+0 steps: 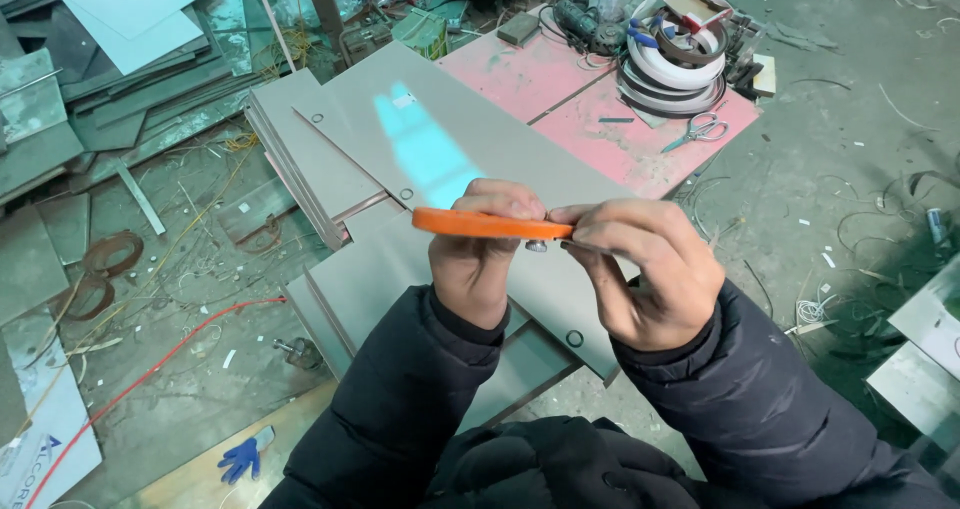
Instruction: The person walks through a workshop while holding a utility knife and a metal ruler. They place the tools on a workbench and then use a pair of scissors to trim the edges of a large, flat sheet of material.
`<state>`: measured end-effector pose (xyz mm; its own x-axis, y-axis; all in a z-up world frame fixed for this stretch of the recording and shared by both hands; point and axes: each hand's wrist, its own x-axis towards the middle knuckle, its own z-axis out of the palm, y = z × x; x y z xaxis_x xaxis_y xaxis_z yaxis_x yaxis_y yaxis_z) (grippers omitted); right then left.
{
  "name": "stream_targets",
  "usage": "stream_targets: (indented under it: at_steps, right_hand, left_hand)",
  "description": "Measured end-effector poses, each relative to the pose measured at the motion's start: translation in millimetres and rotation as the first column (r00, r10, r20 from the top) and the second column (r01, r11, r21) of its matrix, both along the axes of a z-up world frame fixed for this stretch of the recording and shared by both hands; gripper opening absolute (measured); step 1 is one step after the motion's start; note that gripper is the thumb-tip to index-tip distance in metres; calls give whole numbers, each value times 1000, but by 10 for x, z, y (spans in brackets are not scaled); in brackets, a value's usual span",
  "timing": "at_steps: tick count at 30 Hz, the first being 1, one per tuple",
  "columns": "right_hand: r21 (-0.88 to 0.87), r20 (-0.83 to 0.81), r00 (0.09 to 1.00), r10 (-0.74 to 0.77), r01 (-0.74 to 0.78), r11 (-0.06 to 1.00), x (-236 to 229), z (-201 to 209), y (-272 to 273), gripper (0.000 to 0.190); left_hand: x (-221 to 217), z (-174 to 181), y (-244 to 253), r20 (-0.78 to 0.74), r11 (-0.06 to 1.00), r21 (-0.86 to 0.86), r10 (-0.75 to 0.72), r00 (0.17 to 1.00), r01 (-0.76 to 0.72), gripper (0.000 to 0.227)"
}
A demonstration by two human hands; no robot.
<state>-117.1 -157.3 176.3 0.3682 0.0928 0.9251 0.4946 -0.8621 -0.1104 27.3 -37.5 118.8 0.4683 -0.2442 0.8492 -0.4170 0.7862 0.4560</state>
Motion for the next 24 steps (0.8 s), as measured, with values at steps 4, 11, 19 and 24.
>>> stream_targets:
  at_steps: [4,11,19,24]
  right_hand:
    - [89,-32,998,-53,56,994,108,117,55,13]
    - [456,-210,976,59,44,889,293,-157,-179,24]
    - [578,-243,958,154,16,816,393,-415,-358,23]
    - [682,-333,916,223,70,728,402,-546,-364,20]
  left_hand:
    - [-66,-66,69,-149,963,228,181,972,-144,39]
    - [-101,-101,92,-318,900,423,259,912,-108,32]
    - [-105,-256,45,-380,893,448,238,894,-47,31]
    - [-79,-398,-11,-474,866,499,247,845,26,34]
